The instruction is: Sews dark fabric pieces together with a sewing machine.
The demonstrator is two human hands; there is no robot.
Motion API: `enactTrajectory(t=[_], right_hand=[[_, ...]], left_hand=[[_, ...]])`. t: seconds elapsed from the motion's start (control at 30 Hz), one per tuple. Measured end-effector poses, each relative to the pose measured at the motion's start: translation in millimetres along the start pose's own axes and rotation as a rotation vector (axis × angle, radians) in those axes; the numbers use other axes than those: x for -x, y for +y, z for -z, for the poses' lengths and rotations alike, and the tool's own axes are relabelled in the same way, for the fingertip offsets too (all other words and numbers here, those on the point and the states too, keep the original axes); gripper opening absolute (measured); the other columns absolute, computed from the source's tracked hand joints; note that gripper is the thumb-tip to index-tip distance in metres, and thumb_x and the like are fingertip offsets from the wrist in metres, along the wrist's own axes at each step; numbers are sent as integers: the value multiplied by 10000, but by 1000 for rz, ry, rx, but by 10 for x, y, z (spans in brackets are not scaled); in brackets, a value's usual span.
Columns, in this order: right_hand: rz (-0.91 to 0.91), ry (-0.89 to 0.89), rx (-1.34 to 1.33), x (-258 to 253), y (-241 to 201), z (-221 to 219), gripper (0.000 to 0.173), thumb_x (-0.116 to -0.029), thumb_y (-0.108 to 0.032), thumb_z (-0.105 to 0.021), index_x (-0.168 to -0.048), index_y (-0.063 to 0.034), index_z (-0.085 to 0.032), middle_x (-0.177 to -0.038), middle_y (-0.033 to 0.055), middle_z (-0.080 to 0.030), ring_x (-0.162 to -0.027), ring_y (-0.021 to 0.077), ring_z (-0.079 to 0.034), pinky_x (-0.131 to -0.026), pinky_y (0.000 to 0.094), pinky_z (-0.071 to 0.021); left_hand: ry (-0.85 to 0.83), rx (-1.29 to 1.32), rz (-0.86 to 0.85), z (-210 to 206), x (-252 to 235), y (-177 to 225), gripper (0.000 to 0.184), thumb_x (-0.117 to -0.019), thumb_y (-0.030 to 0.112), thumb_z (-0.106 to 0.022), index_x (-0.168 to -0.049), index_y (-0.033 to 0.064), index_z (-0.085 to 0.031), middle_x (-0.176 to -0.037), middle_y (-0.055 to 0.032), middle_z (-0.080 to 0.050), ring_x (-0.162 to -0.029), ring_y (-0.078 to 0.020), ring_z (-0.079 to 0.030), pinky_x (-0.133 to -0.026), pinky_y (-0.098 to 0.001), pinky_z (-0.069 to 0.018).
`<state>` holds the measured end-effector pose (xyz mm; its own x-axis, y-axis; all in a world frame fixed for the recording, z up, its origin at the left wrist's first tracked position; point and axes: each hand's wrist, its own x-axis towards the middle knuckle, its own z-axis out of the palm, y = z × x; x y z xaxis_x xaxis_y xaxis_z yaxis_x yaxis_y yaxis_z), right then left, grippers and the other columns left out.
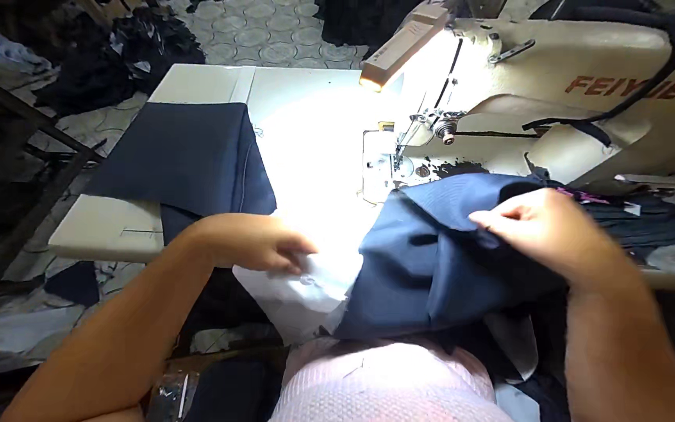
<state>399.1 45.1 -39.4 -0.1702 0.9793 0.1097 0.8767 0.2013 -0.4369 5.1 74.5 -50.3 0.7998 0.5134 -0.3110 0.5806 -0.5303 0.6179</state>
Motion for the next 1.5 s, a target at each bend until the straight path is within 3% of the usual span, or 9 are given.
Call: enactTrajectory(t=[0.13,0.3,0.57,0.7,0.87,1.0,1.23,1.33,1.5], right_hand=[[-20,230,103,-377,31,-14,305,-1009,-178,-618,-1104,91,-724,-1034,319,-708,-1003,474,-688,-888,667,-492],[-55,88,153,-134,-263,-916,867,-1030,-587,-444,-1624,1,-214,-1619,303,-306,-1516,520,-232,-1123,809,-164],[63,-171,227,-659,230,-1003,858,-1030,-616,-419,-1608,3,-277,-1595,293,-364,-1500,551,-244,-1087,859,-114],[186,-231,353,-994,447,-841,785,-1065,-568,-369,-1609,-8,-282,-1606,297,-342,-1510,511,-268,-1137,798,-151],[33,93,341,-428,-240,-1035,743,-1031,-409,-532,-1573,56,-324,-1669,309,-172,-1566,471,-121,-1189,761,-64],[-47,-69,247,-214,-97,-1150,832,-1011,-691,-350,-1625,-130,-319,-1671,258,-228,-1556,475,-158,-1158,785,-96],[290,-213,257,-723,585,-858,744,-1038,-593,-324,-1602,-109,-370,-1663,257,-256,-1557,453,-187,-1199,729,-94],[242,-45,239,-608,70,-937,495,-1025,-270,-504,-1439,-4,-557,-1523,268,-467,-1453,457,-394,-1181,668,-275],[95,-66,180,-356,-576,-1201,600,-931,-351,-500,-1488,-133,-546,-1167,243,-595,-1071,417,-595,-809,559,-496]], left_hand=[[479,-426,189,29,-305,-92,115,-945,32,-655,-991,18,-759,-899,-199,-725,-868,-402,-706,-790,-619,-533],[854,-510,160,-446,-574,-55,320,-935,-8,-582,-1237,-40,-684,-1248,-265,-672,-1189,-460,-631,-1019,-602,-487],[608,-422,197,-657,-691,-378,596,-1083,466,-332,-1478,74,-547,-1531,-160,-519,-1415,-392,-478,-1097,-641,-392],[658,-538,184,-578,-969,-295,583,-1054,466,-373,-1366,54,-642,-1294,-253,-641,-1219,-462,-596,-992,-653,-448],[615,-387,187,-614,-1148,-235,608,-1090,412,-237,-1597,109,-380,-1629,-136,-395,-1501,-354,-369,-1184,-651,-246],[579,-347,177,-587,-1103,-285,620,-1082,419,-242,-1593,100,-388,-1652,-114,-365,-1539,-312,-313,-1224,-607,-203],[578,-368,231,-605,-1311,-216,648,-1077,453,-252,-1608,94,-348,-1669,-127,-323,-1545,-349,-280,-1211,-660,-166],[584,-374,267,-595,-1356,-142,629,-1083,441,-255,-1613,112,-343,-1663,-127,-335,-1538,-361,-291,-1195,-662,-203],[578,-379,272,-629,-1251,-167,666,-1077,484,-231,-1599,94,-367,-1662,-119,-340,-1538,-329,-302,-1215,-621,-199]])
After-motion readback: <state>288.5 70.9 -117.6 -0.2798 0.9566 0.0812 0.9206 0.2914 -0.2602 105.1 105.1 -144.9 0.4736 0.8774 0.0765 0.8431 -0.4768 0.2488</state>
